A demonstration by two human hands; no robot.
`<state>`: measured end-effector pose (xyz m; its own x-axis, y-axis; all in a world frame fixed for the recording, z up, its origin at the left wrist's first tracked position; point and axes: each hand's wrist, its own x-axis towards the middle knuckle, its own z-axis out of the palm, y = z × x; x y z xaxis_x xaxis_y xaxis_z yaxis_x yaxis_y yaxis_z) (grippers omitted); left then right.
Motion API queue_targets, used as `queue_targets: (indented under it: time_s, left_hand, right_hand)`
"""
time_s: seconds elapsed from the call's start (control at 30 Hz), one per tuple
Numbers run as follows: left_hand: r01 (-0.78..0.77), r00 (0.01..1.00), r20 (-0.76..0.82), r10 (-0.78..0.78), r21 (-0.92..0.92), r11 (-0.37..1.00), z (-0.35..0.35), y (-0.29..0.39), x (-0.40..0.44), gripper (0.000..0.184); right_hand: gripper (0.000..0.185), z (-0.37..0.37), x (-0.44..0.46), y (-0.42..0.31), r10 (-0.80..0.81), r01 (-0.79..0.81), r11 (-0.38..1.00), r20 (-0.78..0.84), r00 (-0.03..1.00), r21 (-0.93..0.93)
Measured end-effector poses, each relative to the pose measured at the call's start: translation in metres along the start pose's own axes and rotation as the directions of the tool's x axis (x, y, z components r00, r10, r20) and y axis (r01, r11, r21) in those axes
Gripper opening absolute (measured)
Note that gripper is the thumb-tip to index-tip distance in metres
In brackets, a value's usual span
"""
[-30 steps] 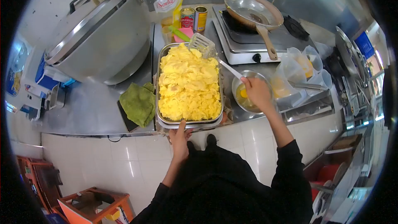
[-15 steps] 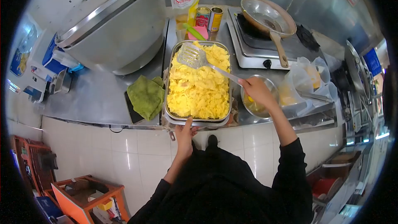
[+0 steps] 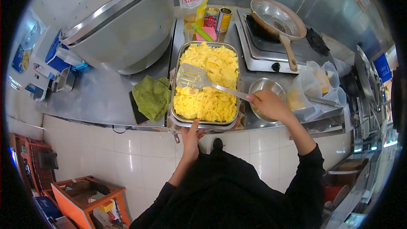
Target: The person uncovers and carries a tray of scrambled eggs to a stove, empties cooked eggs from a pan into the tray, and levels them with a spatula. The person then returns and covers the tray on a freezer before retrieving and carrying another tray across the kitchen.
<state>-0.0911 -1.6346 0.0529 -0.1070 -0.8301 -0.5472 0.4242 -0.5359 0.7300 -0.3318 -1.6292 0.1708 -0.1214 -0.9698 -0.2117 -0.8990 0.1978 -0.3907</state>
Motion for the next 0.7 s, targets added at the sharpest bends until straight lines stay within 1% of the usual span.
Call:
queue_targets:
  time_s: [0.03,0.13,0.2,0.27,0.33,0.43,0.53,0.63,0.7]
  left_hand:
    - [-0.004,1.000,0.006,0.004,-0.008,1.000,0.000,0.000,0.000,0.030]
    - [-0.010,1.000,0.018,0.010,-0.014,1.000,0.000,0.000,0.000,0.029]
    - [-0.008,1.000,0.015,0.008,-0.004,1.000,-0.001,0.000,0.001,0.028]
    - [-0.004,1.000,0.016,0.004,-0.006,1.000,-0.001,0.000,0.000,0.026]
    - [-0.003,1.000,0.023,0.003,-0.007,1.000,0.000,0.000,0.000,0.026]
    - [-0.006,0.999,0.033,0.006,-0.009,1.000,-0.001,0.000,0.000,0.028]
    - [-0.013,0.999,0.039,0.012,0.004,1.000,-0.001,0.001,0.000,0.031]
    - [-0.021,0.999,0.037,0.020,0.013,1.000,-0.003,-0.003,0.001,0.032]
    - [-0.023,0.999,0.038,0.022,0.017,1.000,-0.003,-0.003,0.001,0.031]
  right_hand:
    - [0.039,-0.001,-0.004,0.001,-0.020,0.020,1.000,0.016,1.000,-0.009]
    - [0.036,-0.017,-0.023,-0.016,0.014,-0.013,1.000,-0.123,0.992,0.011]
    - [0.030,-0.035,-0.034,-0.026,0.003,-0.014,0.998,-0.194,0.981,-0.055]
    - [0.022,-0.039,-0.037,-0.029,-0.026,-0.003,0.994,-0.269,0.963,-0.105]
    - [0.024,-0.037,-0.037,-0.029,-0.070,0.020,0.989,-0.347,0.935,-0.144]
    - [0.039,-0.023,-0.034,-0.026,-0.252,0.100,0.877,-0.274,0.928,-0.469]
    - [0.046,-0.010,-0.026,-0.033,-0.155,0.097,0.932,-0.143,0.977,-0.349]
    - [0.047,-0.013,-0.020,-0.050,-0.180,0.093,0.922,-0.201,0.963,-0.376]
    - [0.051,-0.006,-0.008,-0.049,-0.218,0.123,0.920,-0.225,0.950,-0.372]
